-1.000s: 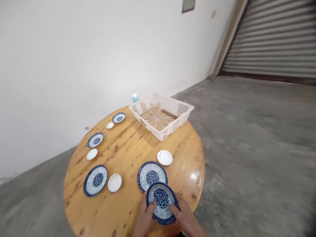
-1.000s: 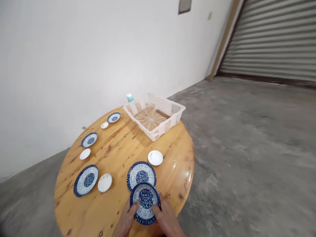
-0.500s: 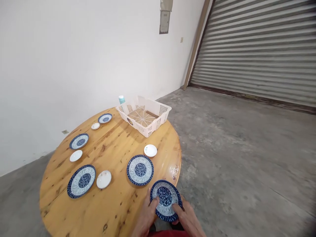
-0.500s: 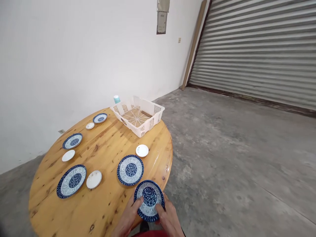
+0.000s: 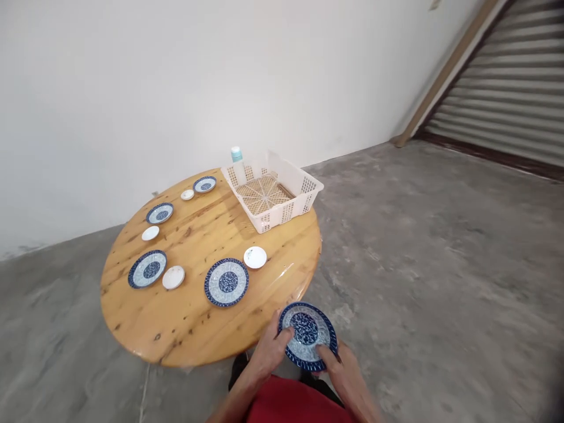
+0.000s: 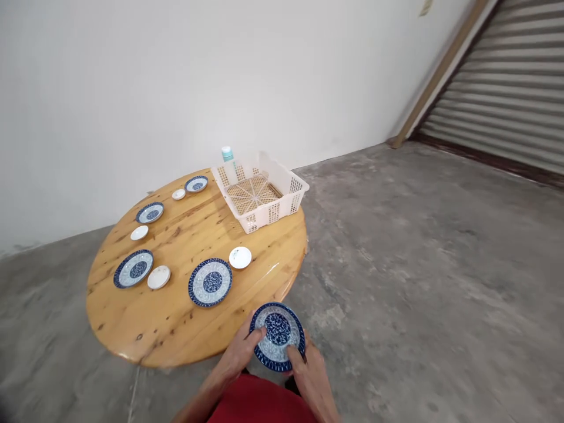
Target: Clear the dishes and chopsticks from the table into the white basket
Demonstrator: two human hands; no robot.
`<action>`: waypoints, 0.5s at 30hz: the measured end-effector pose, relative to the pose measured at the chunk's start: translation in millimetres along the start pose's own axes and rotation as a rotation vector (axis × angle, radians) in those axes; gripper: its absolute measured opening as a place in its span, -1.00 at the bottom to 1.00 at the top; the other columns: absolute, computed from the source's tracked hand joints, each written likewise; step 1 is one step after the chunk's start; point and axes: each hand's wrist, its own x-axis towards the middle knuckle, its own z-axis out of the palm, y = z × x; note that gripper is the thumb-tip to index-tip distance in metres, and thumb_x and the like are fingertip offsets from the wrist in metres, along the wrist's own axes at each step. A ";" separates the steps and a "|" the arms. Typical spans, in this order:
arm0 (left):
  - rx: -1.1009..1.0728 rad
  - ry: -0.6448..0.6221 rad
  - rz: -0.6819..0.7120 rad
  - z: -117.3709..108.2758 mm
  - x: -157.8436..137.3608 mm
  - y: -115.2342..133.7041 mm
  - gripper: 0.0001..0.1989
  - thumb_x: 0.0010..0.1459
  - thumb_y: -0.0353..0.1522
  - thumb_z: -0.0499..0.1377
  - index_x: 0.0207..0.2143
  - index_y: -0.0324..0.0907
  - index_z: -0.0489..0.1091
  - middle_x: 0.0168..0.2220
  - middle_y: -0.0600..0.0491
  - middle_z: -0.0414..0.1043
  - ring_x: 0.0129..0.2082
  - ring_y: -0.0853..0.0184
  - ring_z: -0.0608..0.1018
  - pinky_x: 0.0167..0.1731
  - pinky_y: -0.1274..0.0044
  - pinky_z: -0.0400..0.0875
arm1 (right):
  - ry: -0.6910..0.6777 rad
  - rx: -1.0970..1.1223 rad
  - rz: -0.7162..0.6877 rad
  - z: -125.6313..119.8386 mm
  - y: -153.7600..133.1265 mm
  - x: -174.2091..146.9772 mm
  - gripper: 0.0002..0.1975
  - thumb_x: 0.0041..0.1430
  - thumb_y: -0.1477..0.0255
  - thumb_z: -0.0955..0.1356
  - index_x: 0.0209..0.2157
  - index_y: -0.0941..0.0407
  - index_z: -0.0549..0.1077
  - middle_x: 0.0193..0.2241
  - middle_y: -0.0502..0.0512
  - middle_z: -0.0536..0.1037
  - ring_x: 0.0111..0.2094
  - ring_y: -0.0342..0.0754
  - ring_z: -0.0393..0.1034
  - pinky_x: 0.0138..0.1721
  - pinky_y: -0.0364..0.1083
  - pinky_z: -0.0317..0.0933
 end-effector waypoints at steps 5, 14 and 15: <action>-0.045 0.088 -0.004 47.8 1.1 15.9 -0.42 0.18 -0.27 0.06 0.25 -0.20 0.24 0.26 -0.04 0.33 0.27 0.10 0.31 0.33 0.30 0.09 | -0.103 -0.073 0.033 -53.7 -26.1 11.1 -0.54 -0.15 0.14 0.30 -0.24 0.13 0.44 -0.44 0.10 0.53 -0.47 0.07 0.44 -0.55 -0.04 0.36; -0.045 0.205 0.051 50.2 27.4 76.0 -0.48 0.22 -0.24 0.10 0.22 -0.15 0.25 0.20 -0.03 0.40 0.19 0.13 0.40 0.26 0.30 0.22 | -0.257 -0.191 -0.079 -72.2 -90.0 68.9 -0.68 -0.17 0.11 0.31 -0.51 0.09 0.40 -0.51 0.10 0.50 -0.45 0.06 0.40 -0.46 -0.06 0.33; -0.024 0.228 0.066 47.3 35.4 82.8 -0.48 0.22 -0.23 0.12 0.21 -0.14 0.27 0.18 -0.02 0.42 0.17 0.11 0.42 0.25 0.29 0.24 | -0.265 -0.215 -0.110 -73.4 -98.0 79.5 -0.67 -0.16 0.10 0.32 -0.52 0.10 0.40 -0.51 0.10 0.51 -0.44 0.06 0.39 -0.43 -0.05 0.33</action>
